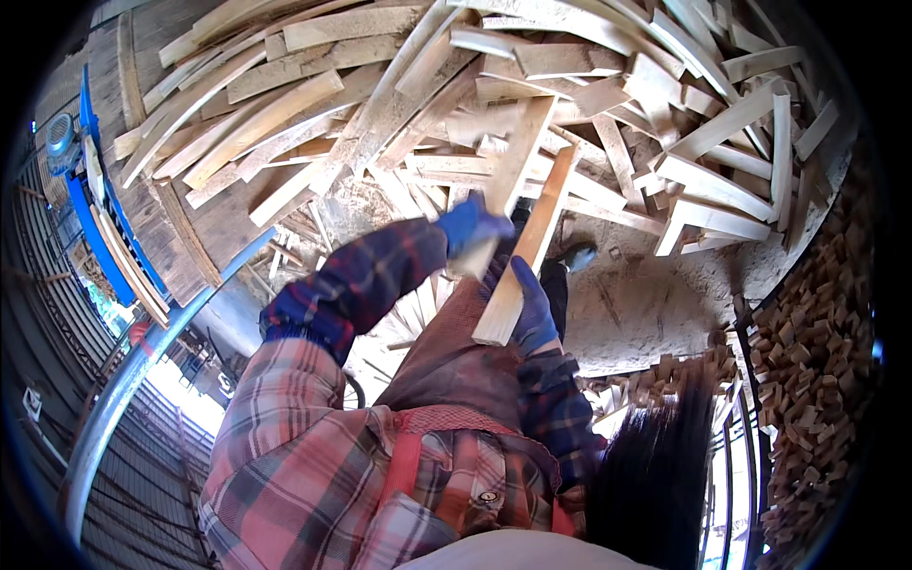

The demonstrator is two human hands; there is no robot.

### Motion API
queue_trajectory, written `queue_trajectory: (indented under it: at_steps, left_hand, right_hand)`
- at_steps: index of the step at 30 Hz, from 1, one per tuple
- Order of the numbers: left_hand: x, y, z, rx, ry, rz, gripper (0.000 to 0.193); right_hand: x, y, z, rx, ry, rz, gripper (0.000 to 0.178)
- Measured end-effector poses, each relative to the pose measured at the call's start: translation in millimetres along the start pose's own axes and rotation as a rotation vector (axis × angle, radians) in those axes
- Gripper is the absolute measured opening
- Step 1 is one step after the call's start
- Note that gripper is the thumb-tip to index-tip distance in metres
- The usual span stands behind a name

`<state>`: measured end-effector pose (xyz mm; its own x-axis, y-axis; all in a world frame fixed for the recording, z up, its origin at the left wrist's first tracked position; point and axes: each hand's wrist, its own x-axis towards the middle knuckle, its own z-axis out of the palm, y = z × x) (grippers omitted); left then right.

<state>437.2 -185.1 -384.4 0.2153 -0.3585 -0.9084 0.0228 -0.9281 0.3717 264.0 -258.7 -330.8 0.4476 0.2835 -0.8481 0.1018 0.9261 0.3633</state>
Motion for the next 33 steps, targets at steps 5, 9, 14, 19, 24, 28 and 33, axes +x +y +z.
queue_trajectory:
  at_steps: [5,9,14,19,24,28,33]
  left_hand:
    - [-29,-22,51,0.089,0.024,0.177,0.041]
    - [34,80,-5,0.526,-0.158,0.111,0.053]
    - [230,138,-132,1.190,1.244,0.906,0.050]
    - [251,162,-172,1.230,0.296,0.228,0.066]
    - [116,102,-109,0.266,-0.156,0.178,0.046]
    - [-24,68,-13,-0.343,-0.150,0.029,0.038]
    - [-159,39,107,-0.433,0.002,0.189,0.032]
  right_hand:
    - [-12,15,26,0.187,-0.183,0.040,0.027]
    - [14,-9,-6,0.196,0.038,-0.112,0.056]
    - [-12,-17,-56,0.192,-0.038,-0.124,0.057]
    - [-60,-2,-86,0.080,0.065,-0.201,0.072]
    - [-67,12,-106,0.187,0.088,-0.062,0.049]
    - [-96,18,-88,0.122,0.063,-0.161,0.052]
    - [-184,16,-31,-0.277,0.036,-0.209,0.042]
